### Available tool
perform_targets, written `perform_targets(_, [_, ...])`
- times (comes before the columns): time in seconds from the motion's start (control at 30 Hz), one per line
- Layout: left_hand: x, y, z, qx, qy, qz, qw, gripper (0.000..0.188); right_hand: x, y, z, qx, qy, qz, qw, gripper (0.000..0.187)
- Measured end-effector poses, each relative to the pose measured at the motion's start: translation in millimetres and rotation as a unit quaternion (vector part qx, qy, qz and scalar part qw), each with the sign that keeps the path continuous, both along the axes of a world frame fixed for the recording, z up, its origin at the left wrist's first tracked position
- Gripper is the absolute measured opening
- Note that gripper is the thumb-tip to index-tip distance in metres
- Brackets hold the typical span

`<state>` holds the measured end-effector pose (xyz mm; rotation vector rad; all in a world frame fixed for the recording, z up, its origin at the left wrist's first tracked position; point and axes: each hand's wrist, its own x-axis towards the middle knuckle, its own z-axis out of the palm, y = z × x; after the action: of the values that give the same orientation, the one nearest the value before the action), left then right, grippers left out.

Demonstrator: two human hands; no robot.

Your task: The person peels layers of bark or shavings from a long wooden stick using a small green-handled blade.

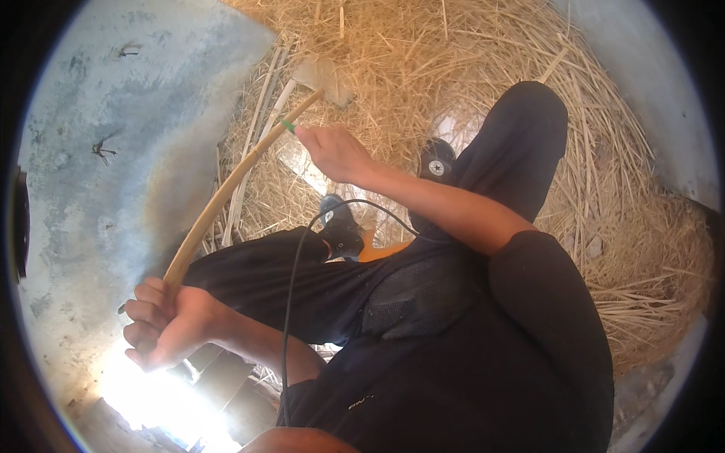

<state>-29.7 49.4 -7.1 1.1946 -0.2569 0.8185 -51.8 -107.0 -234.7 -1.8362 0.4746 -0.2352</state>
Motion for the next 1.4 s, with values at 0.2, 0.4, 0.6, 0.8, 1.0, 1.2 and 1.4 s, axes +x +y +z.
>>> perform_targets(0.2, [-3.9, 1.4, 1.4, -0.002, 0.008, -0.055, 0.998, 0.042, 11.7, -14.3, -29.9, -0.043, 0.138, 0.043, 0.989, 0.074])
perform_targets(0.4, [-4.8, 11.0, -1.9, 0.016, 0.002, -0.122, 0.992, 0.043, 10.3, -1.8, -22.1, -0.009, 0.052, 0.052, 0.997, 0.078])
perform_targets(0.6, [7.8, 17.4, 0.7, -0.011, 0.015, -0.117, 0.993, 0.042, 19.7, -3.6, 3.0, -0.047, -0.005, 0.059, 0.997, 0.079])
perform_targets(0.8, [-5.5, 4.8, 7.7, -0.002, 0.037, -0.186, 0.982, 0.036, 20.8, -5.8, -16.1, -0.013, 0.075, 0.016, 0.997, 0.078])
perform_targets(1.0, [-2.1, 8.3, 7.4, 0.019, 0.010, -0.301, 0.954, 0.039, 24.8, -12.7, -10.9, 0.004, 0.070, 0.019, 0.997, 0.075])
perform_targets(1.2, [7.3, 16.2, 6.7, 0.019, 0.009, -0.272, 0.962, 0.039, 26.3, -13.2, -1.7, -0.057, 0.070, 0.022, 0.996, 0.072])
perform_targets(1.4, [-1.4, 7.3, 2.6, -0.018, -0.001, -0.247, 0.969, 0.040, 24.6, -16.3, -6.9, -0.030, 0.129, 0.060, 0.989, 0.063])
